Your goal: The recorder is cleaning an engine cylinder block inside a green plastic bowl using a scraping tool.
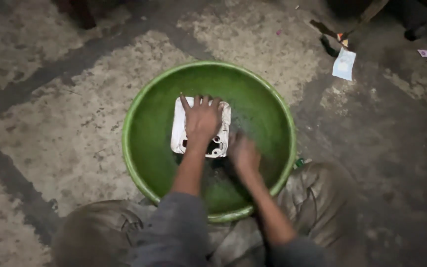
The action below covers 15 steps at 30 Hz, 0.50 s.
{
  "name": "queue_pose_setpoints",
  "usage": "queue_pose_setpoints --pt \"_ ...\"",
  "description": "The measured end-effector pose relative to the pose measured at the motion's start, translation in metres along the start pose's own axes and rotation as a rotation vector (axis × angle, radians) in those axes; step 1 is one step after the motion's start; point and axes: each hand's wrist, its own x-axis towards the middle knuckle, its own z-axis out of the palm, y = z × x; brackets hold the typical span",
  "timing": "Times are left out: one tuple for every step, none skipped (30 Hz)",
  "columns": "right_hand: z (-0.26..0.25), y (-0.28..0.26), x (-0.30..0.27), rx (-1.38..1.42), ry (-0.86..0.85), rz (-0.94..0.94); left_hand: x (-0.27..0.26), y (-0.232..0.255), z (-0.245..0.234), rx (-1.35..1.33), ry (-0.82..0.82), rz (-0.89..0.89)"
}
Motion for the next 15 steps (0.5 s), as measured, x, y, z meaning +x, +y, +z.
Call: queue_pose_setpoints --pt "0.003 0.007 0.001 -0.007 -0.002 0.008 0.0 0.001 0.0 -0.008 -0.008 0.001" --pt "0.007 0.014 0.001 -0.039 -0.004 -0.007 -0.002 0.002 0.0 0.015 0.024 0.021" --pt "0.013 0.02 -0.004 -0.066 -0.016 -0.024 -0.008 -0.001 -0.003 0.045 0.053 0.036" --pt "0.013 0.015 -0.003 -0.07 -0.028 -0.019 -0.014 -0.001 -0.002 0.045 0.041 0.031" --pt "0.01 0.006 0.007 -0.037 0.013 -0.023 -0.009 0.0 -0.005 0.046 0.014 0.03" --pt "0.005 -0.005 0.019 -0.004 0.053 -0.027 -0.003 0.001 -0.008 0.047 -0.014 0.03" --pt "0.011 -0.001 0.029 -0.003 0.067 -0.034 0.001 0.002 -0.005 0.044 0.001 0.035" --pt "0.017 0.004 0.041 -0.012 0.089 -0.03 0.006 0.003 -0.001 0.041 0.0 0.02" --pt "0.029 0.01 0.042 -0.018 0.092 -0.018 0.001 0.0 0.003 0.044 -0.019 -0.003" --pt "0.024 0.014 0.032 -0.015 0.087 -0.017 0.0 0.001 -0.002 0.049 -0.023 -0.004" --pt "0.02 0.019 0.022 -0.006 0.031 0.007 -0.003 0.001 -0.007 0.036 -0.028 0.003" --pt "0.016 0.023 0.011 0.003 -0.026 0.031 -0.005 0.002 -0.012 0.023 -0.033 0.009" --pt "0.026 0.028 0.019 0.003 -0.017 0.028 -0.001 -0.001 -0.012 0.02 -0.025 0.013" --pt "0.037 0.034 0.028 0.058 0.08 0.045 0.003 -0.003 -0.011 0.035 -0.017 0.026" --pt "0.048 0.048 0.025 0.102 0.163 0.075 -0.006 -0.001 -0.006 0.041 -0.03 0.035"
